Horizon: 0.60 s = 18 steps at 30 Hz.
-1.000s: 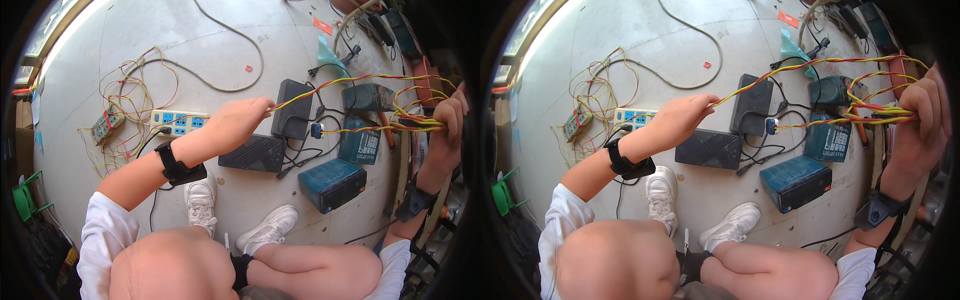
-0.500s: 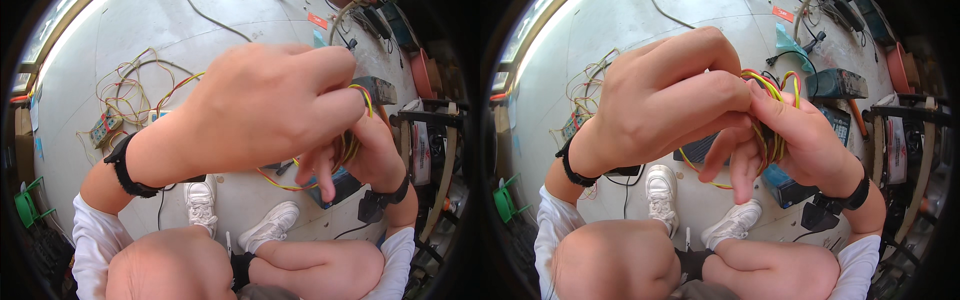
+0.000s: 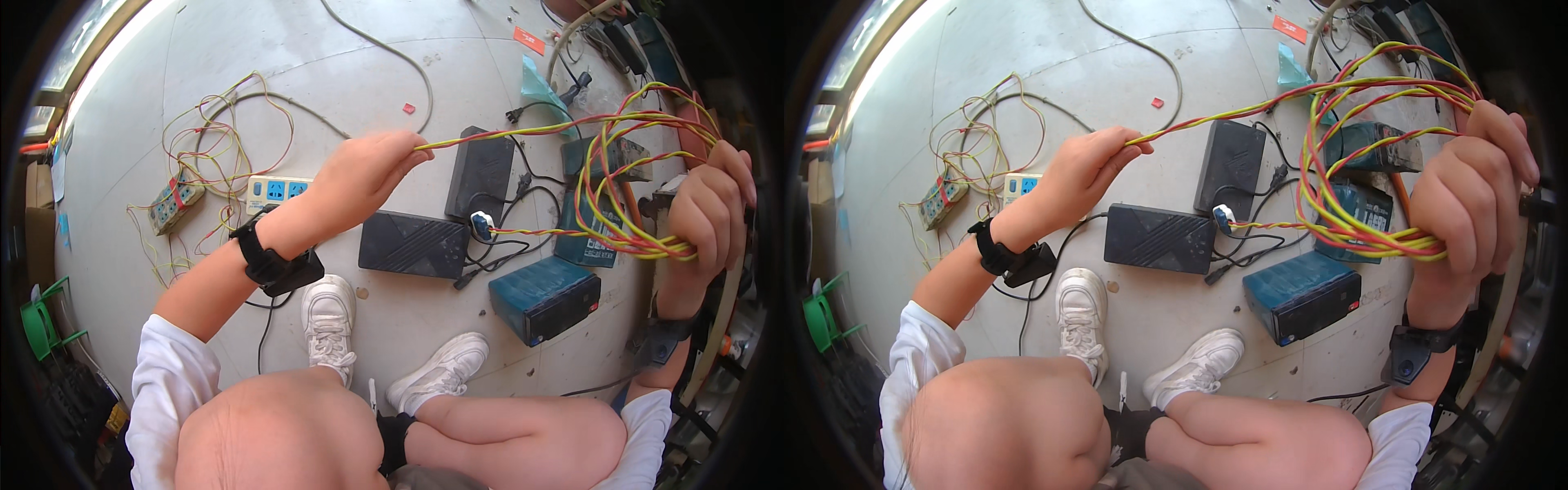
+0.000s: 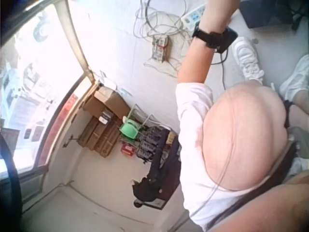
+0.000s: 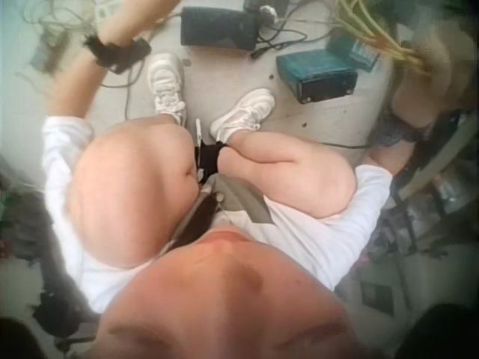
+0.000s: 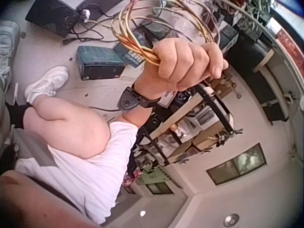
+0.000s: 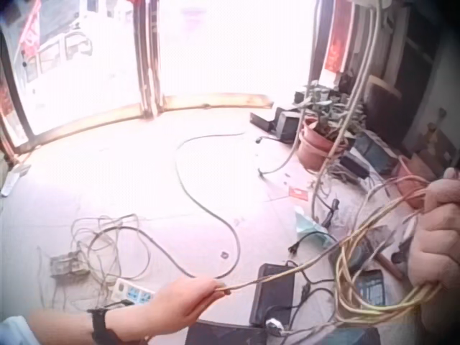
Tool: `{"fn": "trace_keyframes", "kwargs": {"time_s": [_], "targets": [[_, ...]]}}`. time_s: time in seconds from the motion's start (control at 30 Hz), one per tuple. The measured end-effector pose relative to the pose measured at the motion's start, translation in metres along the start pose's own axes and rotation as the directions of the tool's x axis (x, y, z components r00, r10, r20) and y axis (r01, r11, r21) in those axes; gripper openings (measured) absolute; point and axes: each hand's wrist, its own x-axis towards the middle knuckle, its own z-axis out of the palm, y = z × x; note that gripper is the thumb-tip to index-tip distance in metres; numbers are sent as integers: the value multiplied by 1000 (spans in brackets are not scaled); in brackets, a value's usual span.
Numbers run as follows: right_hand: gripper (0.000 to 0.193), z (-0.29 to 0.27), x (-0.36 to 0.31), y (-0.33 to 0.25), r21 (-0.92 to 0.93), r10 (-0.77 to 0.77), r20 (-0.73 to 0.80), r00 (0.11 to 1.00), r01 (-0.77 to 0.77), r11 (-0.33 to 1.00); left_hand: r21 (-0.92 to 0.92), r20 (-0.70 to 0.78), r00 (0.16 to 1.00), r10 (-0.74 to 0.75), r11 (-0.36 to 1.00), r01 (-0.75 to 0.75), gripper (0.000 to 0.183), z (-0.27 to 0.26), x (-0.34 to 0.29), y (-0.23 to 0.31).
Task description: The person sits on the floor and untangles a bundle of multicolored wires connected to a power strip. They separate the wires, coil them neatly, and then wrap the coiled bundle around the power strip.
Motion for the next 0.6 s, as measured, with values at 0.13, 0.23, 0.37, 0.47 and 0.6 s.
{"fn": "trace_keyframes", "kwargs": {"time_s": [0.13,0.23,0.37,0.47,0.6], "targets": [[25,-5,-7,-78,-141,-375,-320,870,348,927,212,-6,999,-47,976,47,16,-17,-29,-17],[21,-26,-15,-111,-288,-392,-157,906,338,896,372,-14,994,104,924,-91,20,-33,-37,-7],[42,-43,-12,-82,-464,-204,104,973,229,856,537,240,928,284,758,-370,21,-50,-30,33],[49,-33,3,-13,-655,-173,-127,977,48,754,486,304,884,356,740,-465,15,-53,-11,71],[61,-8,18,75,-699,151,-367,918,-379,606,367,137,865,484,786,-498,23,-55,23,100]]}}
